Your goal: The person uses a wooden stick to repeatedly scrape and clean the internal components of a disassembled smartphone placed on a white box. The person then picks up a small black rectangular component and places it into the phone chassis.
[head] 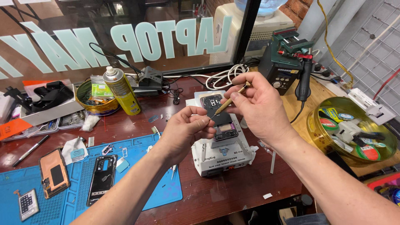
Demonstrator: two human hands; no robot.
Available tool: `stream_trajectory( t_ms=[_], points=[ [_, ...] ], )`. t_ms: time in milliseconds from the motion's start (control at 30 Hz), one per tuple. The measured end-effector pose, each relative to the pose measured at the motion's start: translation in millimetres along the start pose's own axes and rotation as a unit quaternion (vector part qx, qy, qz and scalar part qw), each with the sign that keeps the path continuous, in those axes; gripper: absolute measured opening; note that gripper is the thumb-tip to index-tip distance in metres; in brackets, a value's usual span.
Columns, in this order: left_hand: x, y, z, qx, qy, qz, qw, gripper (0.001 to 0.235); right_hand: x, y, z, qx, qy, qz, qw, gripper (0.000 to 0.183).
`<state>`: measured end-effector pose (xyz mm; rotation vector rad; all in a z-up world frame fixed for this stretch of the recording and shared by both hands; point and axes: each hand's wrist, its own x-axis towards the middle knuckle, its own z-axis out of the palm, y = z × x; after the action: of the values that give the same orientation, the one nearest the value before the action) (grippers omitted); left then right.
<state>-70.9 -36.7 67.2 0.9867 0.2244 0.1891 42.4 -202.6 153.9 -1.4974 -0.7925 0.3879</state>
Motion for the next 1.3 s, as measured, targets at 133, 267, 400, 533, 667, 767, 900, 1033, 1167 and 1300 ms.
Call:
stream_trajectory(
  t_ms=[133, 267, 400, 533, 667, 767, 900, 1033, 1167, 1300],
  points=[
    [3, -10, 8, 0.057, 0.001, 0.021, 0.998, 0.023, 3, 6, -10, -0.036, 0.031, 0.052, 0.997, 0.020],
    [4, -21, 21, 0.323, 0.011, 0.107, 0.940, 0.025, 3, 17, -16, -0.111, 0.013, 0.020, 0.994, 0.016],
    [3, -28, 27, 0.570, -0.017, 0.140, 0.810, 0.055, -4, 34, -13, -0.285, 0.001, -0.040, 0.958, 0.016],
    [2, -36, 29, 0.640, -0.023, 0.171, 0.749, 0.058, -7, 46, -10, -0.305, -0.018, -0.034, 0.952, 0.017],
    [0, -39, 28, 0.648, -0.013, 0.135, 0.749, 0.056, -8, 50, -11, -0.313, -0.047, -0.090, 0.944, 0.017],
    [0, -41, 28, 0.651, -0.008, 0.135, 0.747, 0.058, -9, 50, -12, -0.324, -0.062, -0.082, 0.941, 0.016],
    [-2, -43, 26, 0.651, -0.008, 0.151, 0.744, 0.058, -11, 48, -11, -0.323, -0.067, -0.083, 0.940, 0.016],
    [-3, -41, 29, 0.647, -0.001, 0.166, 0.744, 0.060, -9, 43, -10, -0.348, -0.080, -0.104, 0.928, 0.018],
    [-10, -38, 37, 0.600, 0.027, 0.151, 0.785, 0.047, -1, 35, -9, -0.454, -0.098, -0.094, 0.880, 0.022],
    [-17, -43, 46, 0.542, 0.091, 0.081, 0.832, 0.044, 6, 34, -10, -0.492, -0.113, -0.050, 0.862, 0.024]
  ],
)
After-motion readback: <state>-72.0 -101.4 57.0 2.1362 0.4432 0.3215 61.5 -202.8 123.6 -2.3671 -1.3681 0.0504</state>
